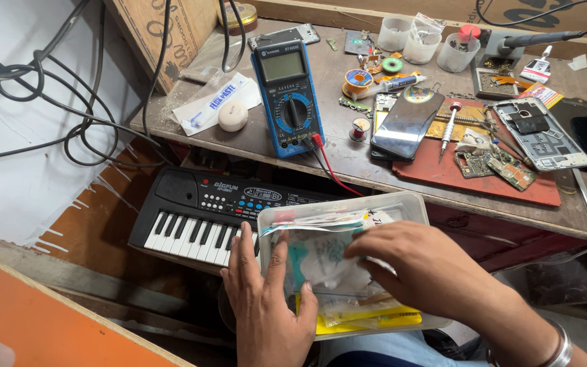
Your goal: The person rummages through a plastic box of small packets and parts, opens a small plastic packet, then works on a disassembled smartphone, lifting the back cover and handling the battery and internal board with both hands.
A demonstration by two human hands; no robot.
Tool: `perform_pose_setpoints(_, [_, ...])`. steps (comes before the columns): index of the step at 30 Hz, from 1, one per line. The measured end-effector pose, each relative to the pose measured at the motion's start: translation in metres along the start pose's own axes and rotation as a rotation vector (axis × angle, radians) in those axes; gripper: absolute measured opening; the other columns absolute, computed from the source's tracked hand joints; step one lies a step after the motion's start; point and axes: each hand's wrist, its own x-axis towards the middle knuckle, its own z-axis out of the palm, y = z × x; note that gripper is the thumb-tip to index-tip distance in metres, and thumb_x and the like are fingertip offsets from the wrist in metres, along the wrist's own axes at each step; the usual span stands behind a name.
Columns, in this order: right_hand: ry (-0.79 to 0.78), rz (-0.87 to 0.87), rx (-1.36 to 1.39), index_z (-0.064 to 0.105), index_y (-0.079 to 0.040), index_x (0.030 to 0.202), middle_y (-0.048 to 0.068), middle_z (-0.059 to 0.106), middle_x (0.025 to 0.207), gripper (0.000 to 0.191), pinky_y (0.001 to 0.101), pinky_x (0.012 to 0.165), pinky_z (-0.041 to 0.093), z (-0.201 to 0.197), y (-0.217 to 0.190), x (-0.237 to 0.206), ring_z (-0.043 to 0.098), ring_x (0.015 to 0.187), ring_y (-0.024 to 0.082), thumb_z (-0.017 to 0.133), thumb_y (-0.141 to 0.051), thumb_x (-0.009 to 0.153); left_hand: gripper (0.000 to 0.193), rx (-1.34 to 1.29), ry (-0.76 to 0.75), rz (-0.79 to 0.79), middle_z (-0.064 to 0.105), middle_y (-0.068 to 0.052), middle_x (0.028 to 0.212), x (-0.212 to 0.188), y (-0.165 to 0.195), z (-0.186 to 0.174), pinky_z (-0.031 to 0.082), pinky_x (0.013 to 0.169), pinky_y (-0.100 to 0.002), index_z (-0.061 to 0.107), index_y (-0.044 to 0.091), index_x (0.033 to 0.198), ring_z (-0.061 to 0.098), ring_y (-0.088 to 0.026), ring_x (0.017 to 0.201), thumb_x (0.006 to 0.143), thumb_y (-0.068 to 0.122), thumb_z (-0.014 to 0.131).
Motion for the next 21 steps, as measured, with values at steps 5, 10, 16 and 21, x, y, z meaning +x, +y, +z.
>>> perform_pose_setpoints(5, [0.337, 0.201, -0.103, 0.074, -0.014, 0.098, 0.003, 0.075, 0.096, 0.016, 0.0376, 0.068, 0.058, 0.006, 0.000, 0.006, 0.073, 0.082, 0.026, 0.076, -0.018, 0.083, 0.091, -0.034, 0.047, 0.018, 0.005, -0.019, 0.168, -0.002, -0.001, 0.002, 0.007, 0.116, -0.071, 0.036, 0.028, 0.158, 0.006, -0.043, 0.156, 0.075, 0.025, 0.073])
perform_pose_setpoints(10, [0.439, 0.279, -0.201, 0.076, -0.014, 0.092, 0.004, 0.073, 0.089, 0.012, 0.0371, 0.061, 0.056, 0.004, 0.000, 0.015, 0.070, 0.070, 0.023, 0.078, -0.019, 0.082, 0.089, -0.013, 0.047, 0.033, 0.004, -0.020, 0.168, -0.001, -0.001, 0.003, 0.006, 0.116, -0.071, 0.035, 0.028, 0.158, 0.006, -0.043, 0.155, 0.077, 0.026, 0.072])
perform_pose_setpoints(16, [0.326, 0.514, -0.163, 0.075, -0.017, 0.095, 0.002, 0.073, 0.066, 0.017, 0.0393, 0.056, 0.055, 0.008, -0.007, 0.019, 0.071, 0.059, 0.023, 0.075, -0.027, 0.081, 0.087, -0.014, 0.033, 0.022, 0.004, -0.020, 0.168, -0.001, -0.001, 0.003, 0.005, 0.118, -0.071, 0.036, 0.028, 0.157, 0.005, -0.042, 0.155, 0.077, 0.025, 0.072])
perform_pose_setpoints(21, [0.361, 0.551, -0.121, 0.071, -0.012, 0.087, 0.004, 0.075, 0.063, 0.019, 0.0400, 0.056, 0.057, 0.007, -0.007, 0.021, 0.073, 0.056, 0.026, 0.071, -0.031, 0.084, 0.087, -0.014, 0.020, 0.009, 0.003, -0.018, 0.168, -0.001, -0.001, 0.003, 0.004, 0.114, -0.068, 0.036, 0.029, 0.157, 0.004, -0.042, 0.156, 0.077, 0.026, 0.071])
